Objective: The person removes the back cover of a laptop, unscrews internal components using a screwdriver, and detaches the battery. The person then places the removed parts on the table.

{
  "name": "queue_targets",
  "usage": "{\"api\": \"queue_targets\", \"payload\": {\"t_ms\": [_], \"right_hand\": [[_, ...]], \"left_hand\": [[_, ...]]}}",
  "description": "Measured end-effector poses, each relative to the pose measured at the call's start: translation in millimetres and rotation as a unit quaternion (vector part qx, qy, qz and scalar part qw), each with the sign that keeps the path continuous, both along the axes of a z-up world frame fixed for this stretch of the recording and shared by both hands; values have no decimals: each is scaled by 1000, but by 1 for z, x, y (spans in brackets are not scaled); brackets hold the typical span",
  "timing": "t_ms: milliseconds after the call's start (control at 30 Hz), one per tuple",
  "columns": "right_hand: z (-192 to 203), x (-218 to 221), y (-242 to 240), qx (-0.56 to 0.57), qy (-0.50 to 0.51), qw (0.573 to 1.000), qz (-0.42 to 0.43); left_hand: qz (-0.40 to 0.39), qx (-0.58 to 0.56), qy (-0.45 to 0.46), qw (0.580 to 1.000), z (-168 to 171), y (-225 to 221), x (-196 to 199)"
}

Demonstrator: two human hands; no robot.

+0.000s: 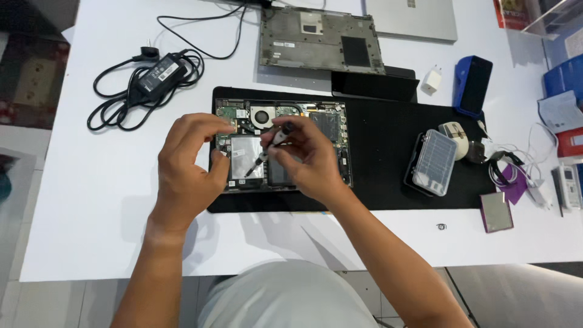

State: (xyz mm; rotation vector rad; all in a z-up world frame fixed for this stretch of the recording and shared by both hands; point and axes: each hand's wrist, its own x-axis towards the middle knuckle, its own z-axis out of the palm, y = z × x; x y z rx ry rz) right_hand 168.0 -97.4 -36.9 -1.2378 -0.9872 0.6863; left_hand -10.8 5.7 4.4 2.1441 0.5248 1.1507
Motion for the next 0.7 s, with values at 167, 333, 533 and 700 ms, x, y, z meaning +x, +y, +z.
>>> {"api": "queue_targets", "payload": {"t_ms": [167, 333, 533, 700], "right_hand": [[-29, 16, -4, 3, 35, 999, -31], [-45, 15, -13, -33, 56, 996, -59], [-34, 8, -16, -35, 124, 989, -74], [-35, 11, -18, -33, 182, 978, -94]], "left_hand": [[19, -86, 102, 991, -47, 2, -19], [28, -236, 195, 952, -56, -19, -26], [27, -297, 195, 934, -54, -31, -24], [24, -303, 161, 939, -55, -32, -21]]}}
